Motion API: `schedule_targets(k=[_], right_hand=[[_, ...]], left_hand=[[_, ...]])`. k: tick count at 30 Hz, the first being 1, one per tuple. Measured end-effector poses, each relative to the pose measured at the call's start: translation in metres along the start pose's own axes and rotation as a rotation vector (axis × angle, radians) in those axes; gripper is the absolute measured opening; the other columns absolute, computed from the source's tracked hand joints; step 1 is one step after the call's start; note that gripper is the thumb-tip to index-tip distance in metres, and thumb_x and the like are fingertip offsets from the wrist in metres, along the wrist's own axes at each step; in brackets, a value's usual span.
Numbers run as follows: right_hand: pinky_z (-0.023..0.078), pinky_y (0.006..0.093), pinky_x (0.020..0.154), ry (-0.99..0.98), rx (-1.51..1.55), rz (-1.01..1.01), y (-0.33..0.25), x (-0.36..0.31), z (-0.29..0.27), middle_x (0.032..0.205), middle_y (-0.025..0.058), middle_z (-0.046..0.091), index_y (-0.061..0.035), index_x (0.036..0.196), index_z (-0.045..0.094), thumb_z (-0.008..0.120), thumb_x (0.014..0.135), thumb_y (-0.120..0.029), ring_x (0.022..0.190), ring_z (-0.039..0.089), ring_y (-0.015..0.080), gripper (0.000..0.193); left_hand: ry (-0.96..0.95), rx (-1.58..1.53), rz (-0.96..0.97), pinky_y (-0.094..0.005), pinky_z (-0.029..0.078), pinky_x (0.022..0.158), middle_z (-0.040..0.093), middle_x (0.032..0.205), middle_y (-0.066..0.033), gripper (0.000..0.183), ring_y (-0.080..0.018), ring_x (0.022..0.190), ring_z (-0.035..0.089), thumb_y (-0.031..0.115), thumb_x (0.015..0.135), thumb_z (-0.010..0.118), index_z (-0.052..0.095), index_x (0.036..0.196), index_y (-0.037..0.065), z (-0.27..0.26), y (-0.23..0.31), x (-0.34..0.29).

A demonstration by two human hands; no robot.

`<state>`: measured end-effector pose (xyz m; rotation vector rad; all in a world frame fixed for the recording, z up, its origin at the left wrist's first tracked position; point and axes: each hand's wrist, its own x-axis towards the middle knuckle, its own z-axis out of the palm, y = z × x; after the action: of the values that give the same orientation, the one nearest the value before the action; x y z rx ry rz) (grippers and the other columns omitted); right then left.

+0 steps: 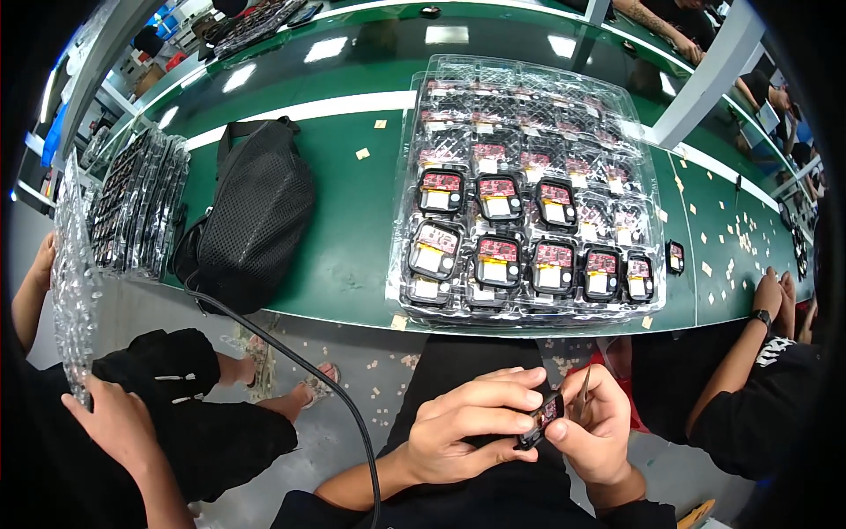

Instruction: Inspecting or adjusting small electronic components on a production line using a small tool.

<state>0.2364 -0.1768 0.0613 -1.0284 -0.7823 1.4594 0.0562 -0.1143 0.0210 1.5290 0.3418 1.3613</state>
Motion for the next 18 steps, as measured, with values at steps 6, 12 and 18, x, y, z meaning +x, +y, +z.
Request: schedule_targets(k=[6, 12, 18], right_hand=[[0.036, 0.017, 0.06, 0.375, -0.597, -0.62, -0.035, 0.034, -0.009, 0.094, 0.003, 0.063, 0.0023, 0.109, 0.058, 0.068, 0.088, 0.006, 0.067, 0.046, 0.0009, 0.024], [0.036, 0.0238, 0.054, 0.407, -1.067, -0.618, -0.089, 0.11, -0.026, 0.079, 0.0064, 0.067, 0.0038, 0.103, 0.065, 0.066, 0.091, 0.0, 0.062, 0.048, 0.0047, 0.013], [0.053, 0.0404, 0.074, 0.344, -1.35, -0.49, -0.096, 0.135, -0.026, 0.088, 0.021, 0.071, 0.0032, 0.102, 0.068, 0.069, 0.088, -0.006, 0.081, 0.07, 0.0386, 0.016]], left_hand=[[0.055, 0.199, 0.147, -0.0536, 0.055, 0.101, 0.06, 0.133, -0.022, 0.051, -0.0466, 0.125, 0.06, 0.009, 0.075, 0.09, 0.064, 0.119, 0.006, -0.008, 0.008, 0.006], [0.195, 0.666, 0.165, -0.0559, 0.046, 0.111, 0.05, 0.137, -0.02, 0.054, -0.0453, 0.132, 0.052, 0.022, 0.079, 0.09, 0.061, 0.122, 0.01, -0.039, 0.0, 0.004], [0.248, 0.832, 0.108, -0.0531, 0.033, 0.12, 0.041, 0.148, -0.0239, 0.073, -0.043, 0.143, 0.042, 0.029, 0.079, 0.089, 0.052, 0.134, -0.001, -0.054, -0.006, 0.014]])
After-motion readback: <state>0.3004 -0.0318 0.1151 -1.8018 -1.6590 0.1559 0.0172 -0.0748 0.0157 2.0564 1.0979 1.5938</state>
